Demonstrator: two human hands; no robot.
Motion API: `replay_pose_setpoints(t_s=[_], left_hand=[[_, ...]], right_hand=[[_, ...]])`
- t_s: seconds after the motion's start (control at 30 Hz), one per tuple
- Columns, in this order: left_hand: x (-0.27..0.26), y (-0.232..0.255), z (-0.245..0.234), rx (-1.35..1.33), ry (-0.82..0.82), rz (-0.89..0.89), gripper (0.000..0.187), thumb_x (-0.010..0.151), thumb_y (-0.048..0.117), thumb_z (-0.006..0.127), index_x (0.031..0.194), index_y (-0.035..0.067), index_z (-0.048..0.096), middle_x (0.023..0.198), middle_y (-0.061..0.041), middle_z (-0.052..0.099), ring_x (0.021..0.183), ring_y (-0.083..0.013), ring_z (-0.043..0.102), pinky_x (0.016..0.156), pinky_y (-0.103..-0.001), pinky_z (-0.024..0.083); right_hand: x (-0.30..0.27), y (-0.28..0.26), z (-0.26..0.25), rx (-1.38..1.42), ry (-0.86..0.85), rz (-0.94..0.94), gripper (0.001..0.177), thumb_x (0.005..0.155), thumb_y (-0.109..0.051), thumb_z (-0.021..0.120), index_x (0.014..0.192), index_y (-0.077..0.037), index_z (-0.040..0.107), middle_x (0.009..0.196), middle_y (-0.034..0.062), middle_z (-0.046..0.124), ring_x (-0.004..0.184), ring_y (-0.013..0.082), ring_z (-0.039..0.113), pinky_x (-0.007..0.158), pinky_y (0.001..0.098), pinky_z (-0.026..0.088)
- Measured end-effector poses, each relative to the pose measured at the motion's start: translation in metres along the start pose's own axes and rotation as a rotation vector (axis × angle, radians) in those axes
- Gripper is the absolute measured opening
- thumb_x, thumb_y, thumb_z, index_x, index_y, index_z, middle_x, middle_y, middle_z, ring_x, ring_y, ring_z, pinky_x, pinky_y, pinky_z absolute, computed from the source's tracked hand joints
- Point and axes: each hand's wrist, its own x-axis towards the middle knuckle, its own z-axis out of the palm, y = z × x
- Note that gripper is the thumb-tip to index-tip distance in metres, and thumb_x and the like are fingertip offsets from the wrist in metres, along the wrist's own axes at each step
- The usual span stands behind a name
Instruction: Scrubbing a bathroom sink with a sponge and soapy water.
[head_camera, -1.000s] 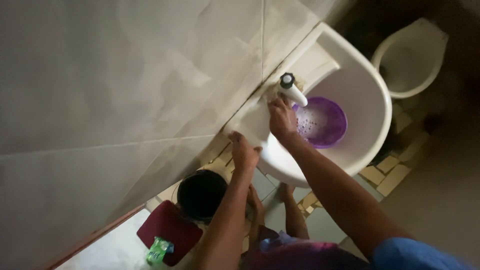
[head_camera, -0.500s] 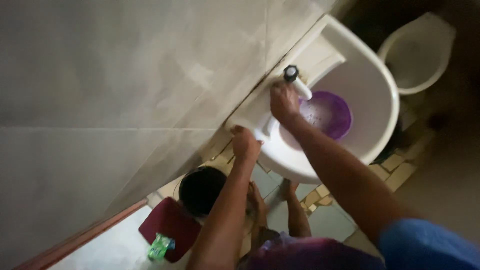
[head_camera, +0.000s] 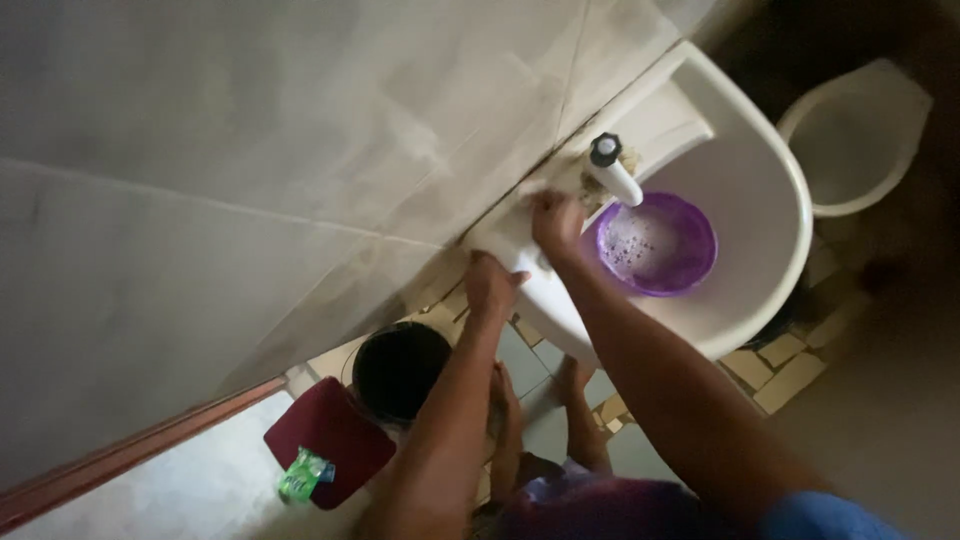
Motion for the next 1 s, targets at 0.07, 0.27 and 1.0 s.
replay_pose_setpoints(t_s=[0.07,0.27,1.0], left_hand=[[-0.027,0.027,-0.025,-0.037,-0.049,-0.069,0.090,0.068,0.030,0.096,0.126,-0.018,0.047,0.116,-0.036,0.065,0.098,-0.0418,0.071,0.080,-0.044,0.060],[-0.042,-0.009,0.019,0.044,0.013,-0.127,0.054,0.084,0.032,0.078,0.119,-0.007,0.062,0.111,-0.030,0.071,0.103,-0.0446,0.069,0.086,-0.051,0.056],[-0.145,-0.154,0.008,0.065,-0.398,0.110,0.047,0.100,0.039,0.070,0.111,-0.007,0.065,0.105,-0.027,0.067,0.094,-0.0415,0.069,0.087,-0.044,0.059]], right_hand=[[-0.010,-0.025,-0.001,0.066,0.003,0.036,0.022,0.087,-0.008,0.060,0.098,-0.007,0.079,0.091,0.0171,0.074,0.081,0.0329,0.075,0.073,0.0452,0.058],[-0.054,-0.046,0.014,-0.044,-0.110,-0.452,0.022,0.084,0.000,0.064,0.100,-0.003,0.079,0.096,0.0220,0.071,0.087,0.0388,0.068,0.080,0.0465,0.057],[-0.094,-0.076,0.022,-0.730,-0.604,-0.908,0.035,0.075,-0.024,0.078,0.101,-0.001,0.071,0.112,0.0149,0.065,0.104,0.0329,0.056,0.092,0.0428,0.049]])
